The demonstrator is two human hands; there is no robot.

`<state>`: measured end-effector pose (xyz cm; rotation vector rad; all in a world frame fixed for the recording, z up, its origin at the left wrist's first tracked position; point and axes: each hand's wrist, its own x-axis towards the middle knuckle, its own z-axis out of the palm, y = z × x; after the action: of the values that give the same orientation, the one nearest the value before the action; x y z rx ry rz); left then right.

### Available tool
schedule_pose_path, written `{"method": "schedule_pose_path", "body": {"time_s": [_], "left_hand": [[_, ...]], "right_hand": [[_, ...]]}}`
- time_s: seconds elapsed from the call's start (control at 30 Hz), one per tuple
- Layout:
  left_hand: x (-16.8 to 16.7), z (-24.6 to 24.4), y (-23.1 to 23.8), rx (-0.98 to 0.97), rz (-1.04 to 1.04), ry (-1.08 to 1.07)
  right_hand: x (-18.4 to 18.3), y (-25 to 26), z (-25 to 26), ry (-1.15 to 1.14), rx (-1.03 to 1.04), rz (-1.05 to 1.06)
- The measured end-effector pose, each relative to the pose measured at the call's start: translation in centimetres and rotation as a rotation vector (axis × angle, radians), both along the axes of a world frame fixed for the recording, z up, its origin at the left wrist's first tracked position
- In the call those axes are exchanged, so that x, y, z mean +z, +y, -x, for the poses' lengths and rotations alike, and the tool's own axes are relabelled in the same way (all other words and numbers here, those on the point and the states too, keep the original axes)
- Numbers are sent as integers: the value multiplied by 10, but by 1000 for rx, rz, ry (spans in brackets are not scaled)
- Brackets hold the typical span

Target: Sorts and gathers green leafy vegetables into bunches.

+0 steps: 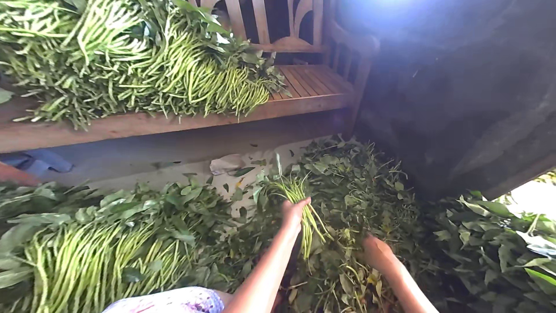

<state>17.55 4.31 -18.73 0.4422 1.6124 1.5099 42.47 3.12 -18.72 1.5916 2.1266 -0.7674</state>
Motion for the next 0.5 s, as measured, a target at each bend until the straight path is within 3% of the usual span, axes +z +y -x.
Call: {"method": "schedule_pose_path", "body": {"time_s": [0.1,0.3,0.4,0.5], "left_hand": [[11,-10,-2,-44,-49,-29],[8,3,-2,43,-45,-91],[-9,12,-1,115,7,-161],[-28,24,0,192,101,-222]], "right_hand": [[-20,2,24,384,23,-122],[-27,-5,29,507,96,-237],[-30,-9,32,707,-59,-277],[-34,-14,33,1042,-380,-108]]}}
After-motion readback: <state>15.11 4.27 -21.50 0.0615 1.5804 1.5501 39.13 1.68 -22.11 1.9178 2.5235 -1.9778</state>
